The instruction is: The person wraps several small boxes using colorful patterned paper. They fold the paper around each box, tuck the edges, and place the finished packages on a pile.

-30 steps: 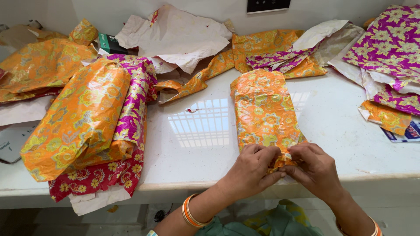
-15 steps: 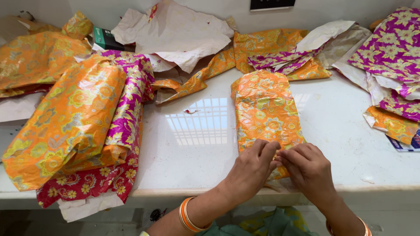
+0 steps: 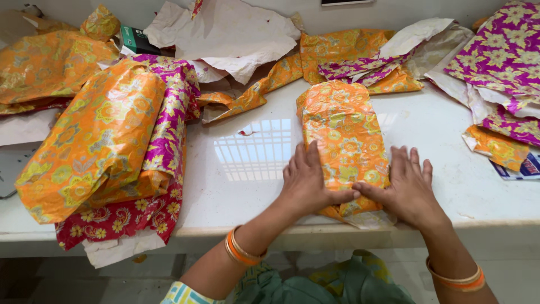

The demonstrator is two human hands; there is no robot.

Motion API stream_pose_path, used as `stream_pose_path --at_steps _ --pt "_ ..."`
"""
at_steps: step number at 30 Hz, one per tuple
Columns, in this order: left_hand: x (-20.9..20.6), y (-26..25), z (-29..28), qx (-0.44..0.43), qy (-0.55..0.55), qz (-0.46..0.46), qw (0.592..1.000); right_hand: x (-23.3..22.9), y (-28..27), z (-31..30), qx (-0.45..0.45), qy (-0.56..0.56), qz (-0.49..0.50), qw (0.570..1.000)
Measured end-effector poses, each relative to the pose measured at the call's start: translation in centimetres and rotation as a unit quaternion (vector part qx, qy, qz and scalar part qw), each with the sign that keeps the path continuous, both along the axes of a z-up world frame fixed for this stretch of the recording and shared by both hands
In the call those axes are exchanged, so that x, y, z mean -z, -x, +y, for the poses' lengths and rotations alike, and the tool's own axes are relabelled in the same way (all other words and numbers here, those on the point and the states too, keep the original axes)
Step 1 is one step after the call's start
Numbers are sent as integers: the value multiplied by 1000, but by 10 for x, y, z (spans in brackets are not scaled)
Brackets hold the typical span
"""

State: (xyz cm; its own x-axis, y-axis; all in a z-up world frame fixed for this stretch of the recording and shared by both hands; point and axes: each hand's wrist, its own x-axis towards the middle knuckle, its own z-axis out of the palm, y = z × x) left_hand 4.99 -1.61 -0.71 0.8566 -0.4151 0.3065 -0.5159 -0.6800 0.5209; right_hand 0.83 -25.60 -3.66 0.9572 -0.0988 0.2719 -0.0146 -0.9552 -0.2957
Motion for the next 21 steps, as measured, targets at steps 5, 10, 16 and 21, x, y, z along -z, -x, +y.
stream_pose_path --at_steps 5,10,16,21 --pt "24 -18 -6 4 -6 129 992 -9 -2 0 24 25 113 993" --pt "35 -15 -11 42 165 35 985 -29 12 14 -86 -242 53 965" --pt "29 6 -8 122 255 -96 955 -40 29 31 -99 -481 37 870" --pt "13 -14 -2 164 174 -214 947 -48 8 26 -135 -432 -44 891"
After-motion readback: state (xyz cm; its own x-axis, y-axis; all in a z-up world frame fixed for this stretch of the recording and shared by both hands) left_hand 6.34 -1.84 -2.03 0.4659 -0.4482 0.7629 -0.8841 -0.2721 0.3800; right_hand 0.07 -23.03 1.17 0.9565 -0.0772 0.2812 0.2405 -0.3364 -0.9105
